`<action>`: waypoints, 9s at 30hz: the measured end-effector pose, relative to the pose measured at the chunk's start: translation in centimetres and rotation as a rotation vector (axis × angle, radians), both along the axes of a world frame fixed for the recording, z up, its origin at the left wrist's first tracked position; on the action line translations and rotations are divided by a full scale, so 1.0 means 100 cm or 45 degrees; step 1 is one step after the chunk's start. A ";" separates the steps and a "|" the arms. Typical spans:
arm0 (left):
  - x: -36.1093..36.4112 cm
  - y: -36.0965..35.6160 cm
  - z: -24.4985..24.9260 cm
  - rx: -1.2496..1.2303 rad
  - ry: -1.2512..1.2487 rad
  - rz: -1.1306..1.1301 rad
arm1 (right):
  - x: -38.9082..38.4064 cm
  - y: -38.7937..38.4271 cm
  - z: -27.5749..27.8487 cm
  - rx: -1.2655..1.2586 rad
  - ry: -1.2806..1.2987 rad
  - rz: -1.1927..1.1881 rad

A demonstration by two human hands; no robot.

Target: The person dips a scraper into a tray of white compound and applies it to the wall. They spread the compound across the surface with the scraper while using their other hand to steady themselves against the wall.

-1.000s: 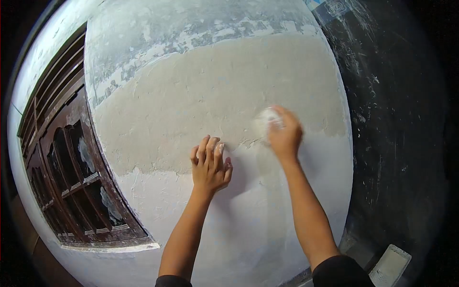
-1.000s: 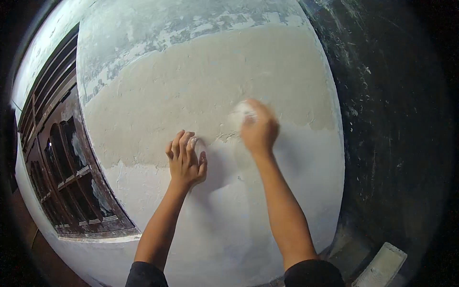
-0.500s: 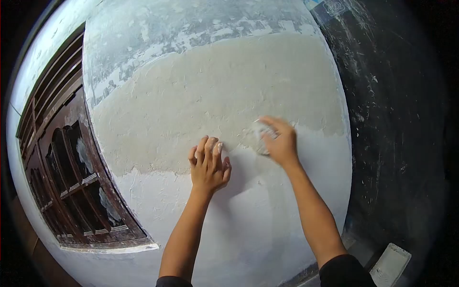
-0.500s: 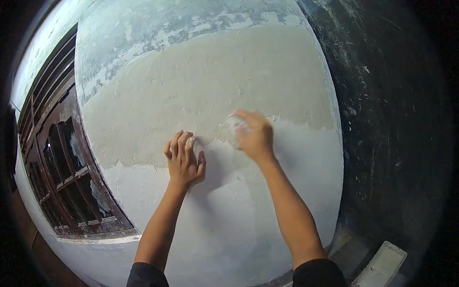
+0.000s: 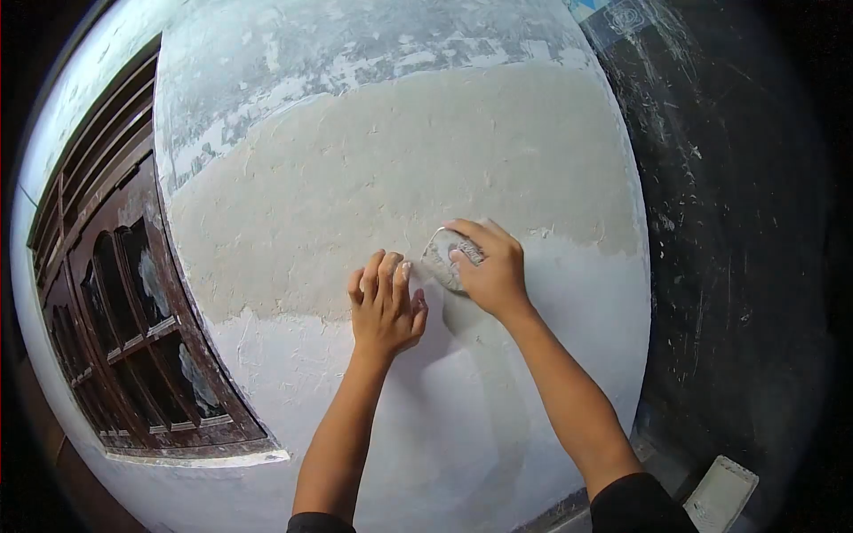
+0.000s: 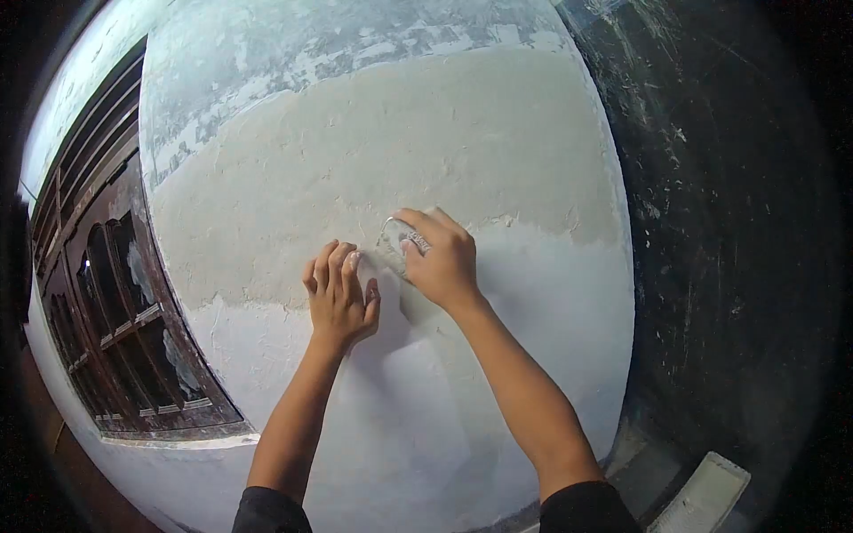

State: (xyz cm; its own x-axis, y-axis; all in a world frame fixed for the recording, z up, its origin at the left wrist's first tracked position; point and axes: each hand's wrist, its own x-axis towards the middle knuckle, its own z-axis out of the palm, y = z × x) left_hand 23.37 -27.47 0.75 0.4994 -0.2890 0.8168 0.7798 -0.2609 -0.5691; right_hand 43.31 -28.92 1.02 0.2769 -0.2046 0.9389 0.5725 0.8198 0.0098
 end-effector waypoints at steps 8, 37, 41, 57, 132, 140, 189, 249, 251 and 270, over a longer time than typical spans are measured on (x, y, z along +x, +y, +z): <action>0.001 0.003 0.000 -0.043 -0.008 0.006 | -0.002 -0.002 0.005 -0.047 0.123 -0.056; 0.001 0.000 0.000 -0.002 -0.032 0.047 | 0.016 -0.023 0.007 -0.151 0.546 -0.034; 0.002 0.000 -0.001 -0.020 -0.026 0.014 | -0.013 -0.010 0.002 -0.110 -0.038 0.025; 0.001 0.001 -0.001 -0.009 -0.004 0.018 | 0.005 0.001 -0.019 -0.022 0.033 -0.141; -0.004 0.007 0.000 0.032 -0.056 -0.095 | 0.037 -0.003 0.041 -0.320 -0.125 0.336; -0.001 0.007 -0.001 0.046 -0.044 -0.091 | 0.036 -0.007 0.028 -0.406 -0.003 0.262; 0.182 0.044 -0.086 -0.603 0.051 -0.765 | 0.168 -0.006 -0.077 -0.609 0.602 0.452; 0.382 0.097 -0.511 -3.766 -0.716 -0.607 | 0.341 -0.025 -0.462 -1.849 1.119 -1.819; 0.383 0.095 -0.521 -3.753 -0.756 -0.653 | 0.341 -0.023 -0.461 -1.903 1.129 -1.811; 0.377 0.094 -0.524 -4.036 -1.214 -0.635 | 0.411 -0.041 -0.452 -2.099 0.970 -1.221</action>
